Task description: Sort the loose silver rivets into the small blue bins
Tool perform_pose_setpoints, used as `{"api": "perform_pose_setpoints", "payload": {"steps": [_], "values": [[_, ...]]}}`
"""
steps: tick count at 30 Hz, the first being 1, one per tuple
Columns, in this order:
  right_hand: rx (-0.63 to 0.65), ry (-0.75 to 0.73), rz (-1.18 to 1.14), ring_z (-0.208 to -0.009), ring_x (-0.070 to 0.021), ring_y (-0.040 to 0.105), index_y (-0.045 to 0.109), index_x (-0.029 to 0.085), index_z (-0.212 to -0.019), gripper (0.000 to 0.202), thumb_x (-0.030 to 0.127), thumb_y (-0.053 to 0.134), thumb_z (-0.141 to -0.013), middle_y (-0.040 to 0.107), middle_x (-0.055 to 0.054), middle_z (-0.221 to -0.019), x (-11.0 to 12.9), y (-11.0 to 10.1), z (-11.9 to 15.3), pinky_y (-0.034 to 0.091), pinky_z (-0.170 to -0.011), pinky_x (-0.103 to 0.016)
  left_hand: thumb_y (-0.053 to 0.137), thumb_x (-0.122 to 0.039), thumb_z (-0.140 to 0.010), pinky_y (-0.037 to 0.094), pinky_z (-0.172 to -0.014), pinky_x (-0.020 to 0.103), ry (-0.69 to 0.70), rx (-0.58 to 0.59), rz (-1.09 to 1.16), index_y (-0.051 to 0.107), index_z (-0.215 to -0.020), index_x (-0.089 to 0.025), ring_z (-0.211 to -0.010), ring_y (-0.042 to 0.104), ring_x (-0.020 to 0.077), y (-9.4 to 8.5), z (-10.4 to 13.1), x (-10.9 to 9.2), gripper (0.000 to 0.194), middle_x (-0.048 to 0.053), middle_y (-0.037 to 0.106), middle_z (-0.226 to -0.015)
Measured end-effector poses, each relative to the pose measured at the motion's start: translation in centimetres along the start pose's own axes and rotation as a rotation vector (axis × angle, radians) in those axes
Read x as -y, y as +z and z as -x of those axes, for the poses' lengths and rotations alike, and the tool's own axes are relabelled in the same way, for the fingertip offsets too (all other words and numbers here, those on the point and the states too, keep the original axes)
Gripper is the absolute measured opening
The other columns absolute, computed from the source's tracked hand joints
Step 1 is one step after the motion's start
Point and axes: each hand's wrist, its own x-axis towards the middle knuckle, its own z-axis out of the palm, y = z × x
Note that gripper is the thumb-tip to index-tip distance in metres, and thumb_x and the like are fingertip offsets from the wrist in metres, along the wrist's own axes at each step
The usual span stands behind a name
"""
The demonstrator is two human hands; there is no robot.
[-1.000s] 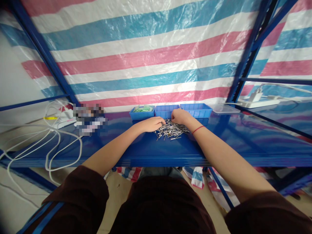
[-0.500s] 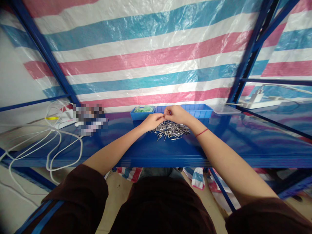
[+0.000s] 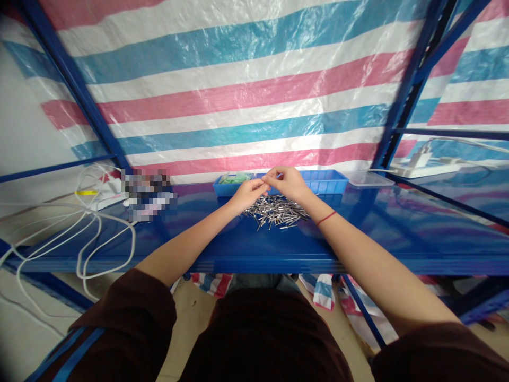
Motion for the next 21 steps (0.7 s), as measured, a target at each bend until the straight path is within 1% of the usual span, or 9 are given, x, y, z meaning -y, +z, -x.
{"api": "perform_pose_setpoints", "payload": {"steps": [3, 5, 9, 12, 14, 18, 21], "values": [[-0.023, 0.001, -0.024, -0.058, -0.0131, 0.053, 0.064, 0.013, -0.071, 0.026, 0.039, 0.063, -0.071, 0.064, -0.007, -0.066, -0.01, 0.24, 0.02, 0.04, -0.053, -0.028, 0.05, -0.028, -0.084, 0.043, -0.065, 0.023, 0.008, -0.024, 0.035, 0.064, -0.086, -0.011, -0.068, 0.058, 0.0107, -0.02, 0.04, -0.15, 0.022, 0.005, 0.067, -0.078], [-0.038, -0.008, -0.03, -0.059, -0.0134, 0.054, 0.065, 0.013, -0.07, 0.025, 0.038, 0.062, -0.071, 0.065, -0.007, -0.067, -0.14, 0.37, 0.0, 0.041, -0.055, -0.029, 0.051, -0.028, -0.083, 0.042, -0.064, 0.023, 0.016, -0.026, 0.026, 0.065, -0.086, -0.011, -0.066, 0.057, 0.0107, -0.03, 0.03, -0.17, 0.022, 0.004, 0.065, -0.074], [-0.048, -0.044, 0.021, -0.061, -0.0149, 0.056, 0.066, 0.014, -0.068, 0.022, 0.036, 0.062, -0.072, 0.066, -0.007, -0.067, -0.3, 0.31, -0.01, 0.043, -0.059, -0.03, 0.052, -0.029, -0.082, 0.041, -0.065, 0.025, 0.022, 0.019, -0.007, 0.065, -0.084, -0.01, -0.062, 0.054, 0.0101, 0.01, -0.05, -0.06, 0.024, 0.002, 0.062, -0.068], [-0.051, -0.107, 0.13, -0.061, -0.0151, 0.056, 0.067, 0.014, -0.069, 0.022, 0.035, 0.061, -0.073, 0.066, -0.007, -0.067, -0.17, 0.11, 0.1, 0.043, -0.06, -0.031, 0.051, -0.029, -0.083, 0.041, -0.065, 0.025, 0.0, 0.049, 0.001, 0.065, -0.086, -0.01, -0.062, 0.054, 0.0103, 0.1, -0.18, 0.19, 0.024, 0.002, 0.062, -0.068], [-0.047, -0.16, 0.177, -0.062, -0.015, 0.055, 0.068, 0.015, -0.071, 0.021, 0.034, 0.061, -0.074, 0.066, -0.007, -0.071, -0.01, 0.02, 0.2, 0.043, -0.061, -0.031, 0.052, -0.031, -0.083, 0.041, -0.066, 0.026, -0.008, 0.044, 0.021, 0.065, -0.086, -0.01, -0.063, 0.054, 0.0106, 0.15, -0.24, 0.35, 0.025, 0.002, 0.062, -0.069], [-0.019, -0.242, 0.192, -0.065, -0.0146, 0.056, 0.07, 0.017, -0.078, 0.02, 0.034, 0.059, -0.077, 0.067, -0.007, -0.076, 0.25, -0.16, 0.3, 0.043, -0.061, -0.03, 0.053, -0.032, -0.082, 0.042, -0.068, 0.025, 0.021, 0.018, 0.078, 0.064, -0.088, -0.011, -0.065, 0.056, 0.0103, 0.09, -0.19, 0.22, 0.024, 0.002, 0.062, -0.069], [0.001, -0.284, 0.193, -0.065, -0.0139, 0.055, 0.071, 0.017, -0.081, 0.021, 0.033, 0.057, -0.078, 0.067, -0.006, -0.079, 0.25, -0.46, 0.22, 0.043, -0.06, -0.029, 0.054, -0.031, -0.082, 0.043, -0.069, 0.025, 0.039, 0.003, 0.097, 0.063, -0.086, -0.012, -0.065, 0.056, 0.0098, -0.14, -0.1, -0.12, 0.021, 0.001, 0.062, -0.07]]}}
